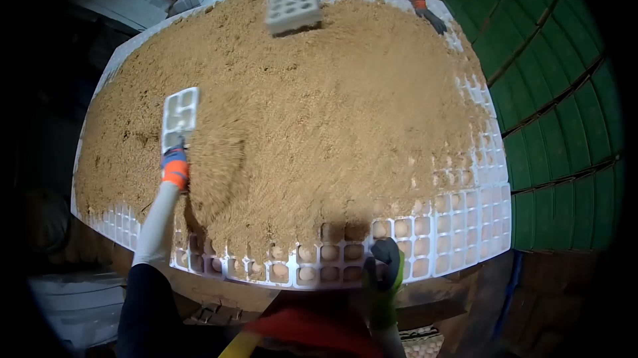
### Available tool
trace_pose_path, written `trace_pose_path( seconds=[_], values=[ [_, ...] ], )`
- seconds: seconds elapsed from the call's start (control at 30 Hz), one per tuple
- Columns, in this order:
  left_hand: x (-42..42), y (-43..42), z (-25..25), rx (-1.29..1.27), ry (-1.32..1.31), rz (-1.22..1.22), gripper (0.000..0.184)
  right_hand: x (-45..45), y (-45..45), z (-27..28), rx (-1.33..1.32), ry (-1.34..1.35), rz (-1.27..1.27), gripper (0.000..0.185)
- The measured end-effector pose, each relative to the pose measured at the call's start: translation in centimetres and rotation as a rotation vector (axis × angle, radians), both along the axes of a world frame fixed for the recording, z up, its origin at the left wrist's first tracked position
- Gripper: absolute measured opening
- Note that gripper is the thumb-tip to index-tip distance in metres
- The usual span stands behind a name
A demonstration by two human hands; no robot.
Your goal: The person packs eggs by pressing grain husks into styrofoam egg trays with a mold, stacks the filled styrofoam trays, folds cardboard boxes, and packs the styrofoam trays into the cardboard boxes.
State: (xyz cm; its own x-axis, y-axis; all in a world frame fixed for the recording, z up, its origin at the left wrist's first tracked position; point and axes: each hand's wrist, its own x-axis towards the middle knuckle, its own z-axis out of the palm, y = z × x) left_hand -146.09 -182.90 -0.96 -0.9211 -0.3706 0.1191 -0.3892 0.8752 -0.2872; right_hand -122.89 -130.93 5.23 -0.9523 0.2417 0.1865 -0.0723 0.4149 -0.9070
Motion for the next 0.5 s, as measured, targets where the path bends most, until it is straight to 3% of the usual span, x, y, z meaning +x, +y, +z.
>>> trace_pose_path(
  seconds=[0.03,0.07,0.1,0.13,0.17,0.27,0.3,0.37,0.43,0.47,0.5],
  values=[
    [-1.5,3.4,-0.4,0.032,-0.059,0.032,0.034,-1.2,-0.5,0.8,0.004,0.013,0.0,0.045],
    [-1.9,7.7,3.1,0.095,-0.082,-0.002,0.035,-2.4,-1.4,2.2,-0.001,0.043,-0.007,0.045],
    [-3.0,9.3,2.2,0.148,-0.144,0.004,0.033,-2.9,-1.7,3.4,0.005,0.06,-0.003,0.045],
    [-3.0,11.4,0.7,0.104,0.086,-0.129,0.031,-3.1,-1.6,3.7,0.015,0.046,0.008,0.043],
    [-3.7,13.6,-1.3,0.033,-0.174,-0.058,0.032,-3.3,-1.0,2.9,0.029,0.054,0.023,0.043],
    [-5.4,21.6,-4.2,-0.012,0.097,-0.214,0.03,-4.0,-0.4,1.7,0.054,0.111,0.098,0.042],
    [-5.5,25.3,-3.0,0.091,0.002,-0.26,0.032,-4.2,-0.8,2.5,0.06,0.115,0.118,0.042],
    [-5.8,30.7,-0.1,0.31,-0.111,-0.377,0.036,-4.6,-1.7,4.2,-0.334,-0.037,-0.029,0.042],
    [-5.0,33.7,2.5,0.556,-0.109,-0.502,0.042,-4.9,-1.6,4.8,-0.313,-0.062,-0.071,0.044],
    [-4.1,33.1,3.7,0.561,-0.11,-0.527,0.042,-5.0,-0.9,4.6,-0.177,-0.033,-0.017,0.045],
    [-3.3,30.8,4.6,0.5,0.144,-0.685,0.045,-4.8,0.1,4.5,-0.036,-0.009,0.016,0.046]
  ],
)
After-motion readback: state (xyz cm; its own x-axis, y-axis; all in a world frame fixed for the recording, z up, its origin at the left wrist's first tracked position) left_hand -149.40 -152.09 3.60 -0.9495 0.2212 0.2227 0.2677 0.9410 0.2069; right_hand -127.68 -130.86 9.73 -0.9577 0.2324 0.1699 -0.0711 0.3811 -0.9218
